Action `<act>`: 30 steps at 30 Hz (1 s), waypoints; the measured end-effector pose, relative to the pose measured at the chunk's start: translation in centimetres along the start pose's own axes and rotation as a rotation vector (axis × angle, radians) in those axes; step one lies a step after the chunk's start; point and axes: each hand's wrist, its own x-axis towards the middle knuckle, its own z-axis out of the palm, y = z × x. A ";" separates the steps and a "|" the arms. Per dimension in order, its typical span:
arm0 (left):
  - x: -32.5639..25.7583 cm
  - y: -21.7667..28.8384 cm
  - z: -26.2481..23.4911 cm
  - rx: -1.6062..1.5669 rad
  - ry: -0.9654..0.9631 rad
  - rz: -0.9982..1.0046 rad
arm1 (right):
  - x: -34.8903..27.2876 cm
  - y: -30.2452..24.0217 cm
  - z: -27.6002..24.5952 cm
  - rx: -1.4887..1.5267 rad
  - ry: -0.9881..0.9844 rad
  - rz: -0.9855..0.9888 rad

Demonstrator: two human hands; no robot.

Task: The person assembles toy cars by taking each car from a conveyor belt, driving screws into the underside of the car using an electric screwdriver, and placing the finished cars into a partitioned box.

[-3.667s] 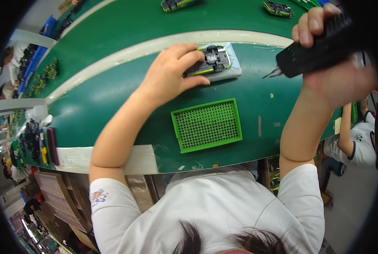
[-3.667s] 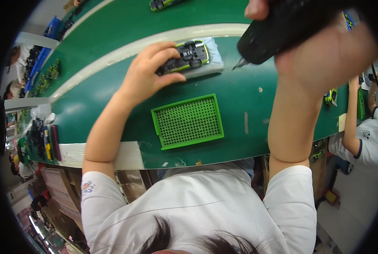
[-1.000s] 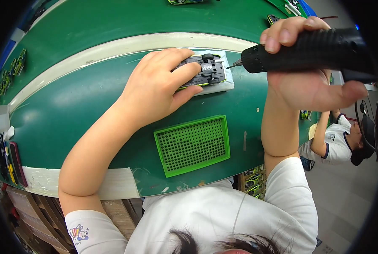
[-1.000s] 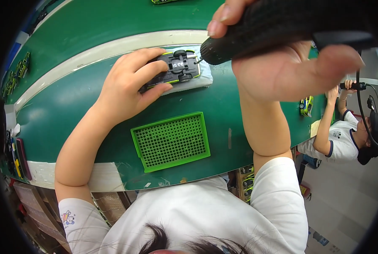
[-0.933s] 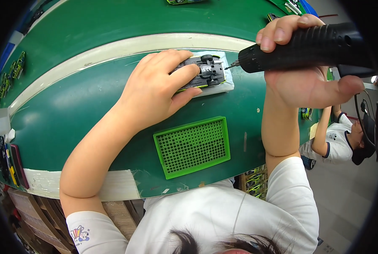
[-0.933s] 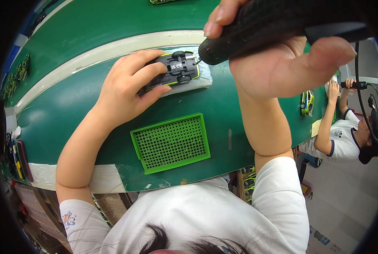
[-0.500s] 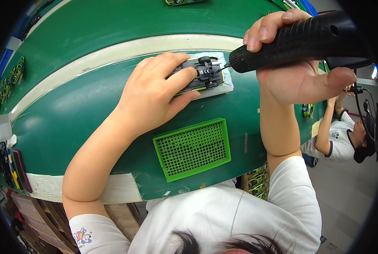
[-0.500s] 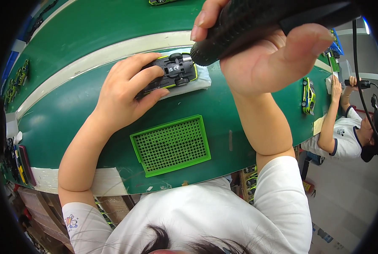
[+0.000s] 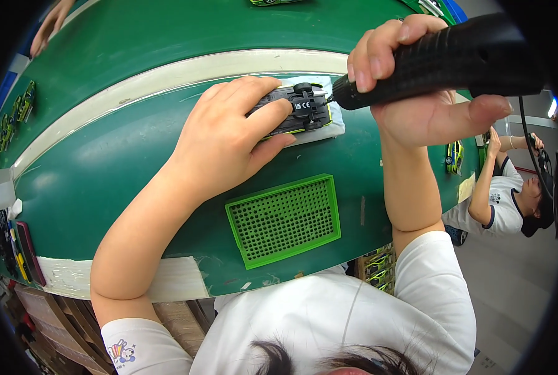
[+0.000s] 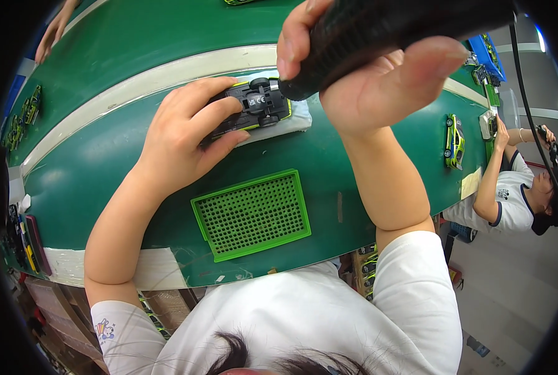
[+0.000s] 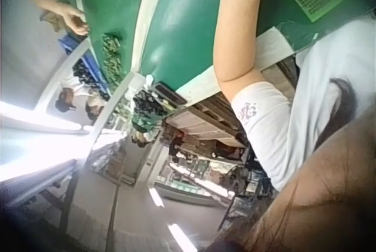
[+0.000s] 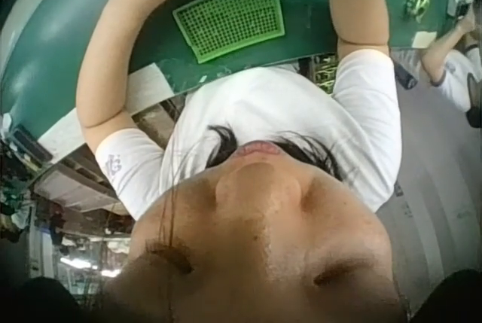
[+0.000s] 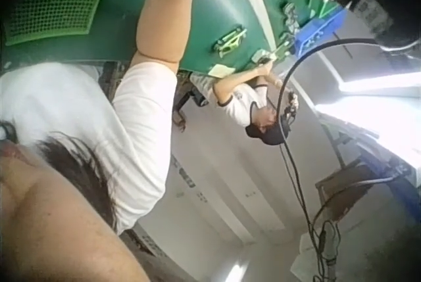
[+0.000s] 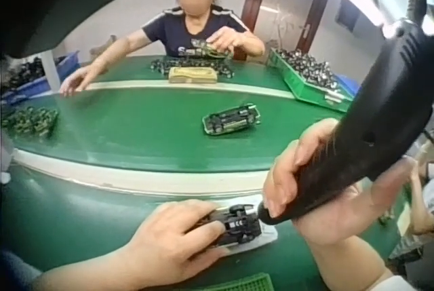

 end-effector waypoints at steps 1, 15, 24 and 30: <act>0.0 0.0 0.0 0.006 -0.002 -0.002 | -0.1 0.0 -0.1 -0.010 -0.006 0.009; -0.5 0.1 0.0 0.024 0.007 -0.004 | -0.3 1.2 -0.1 0.011 -0.015 -0.011; -0.6 -0.8 0.3 0.035 0.029 0.021 | -1.3 -4.8 4.0 0.001 0.123 -0.002; -1.1 -0.9 -0.1 0.036 -0.028 -0.025 | -4.9 -3.1 11.5 0.036 0.033 0.063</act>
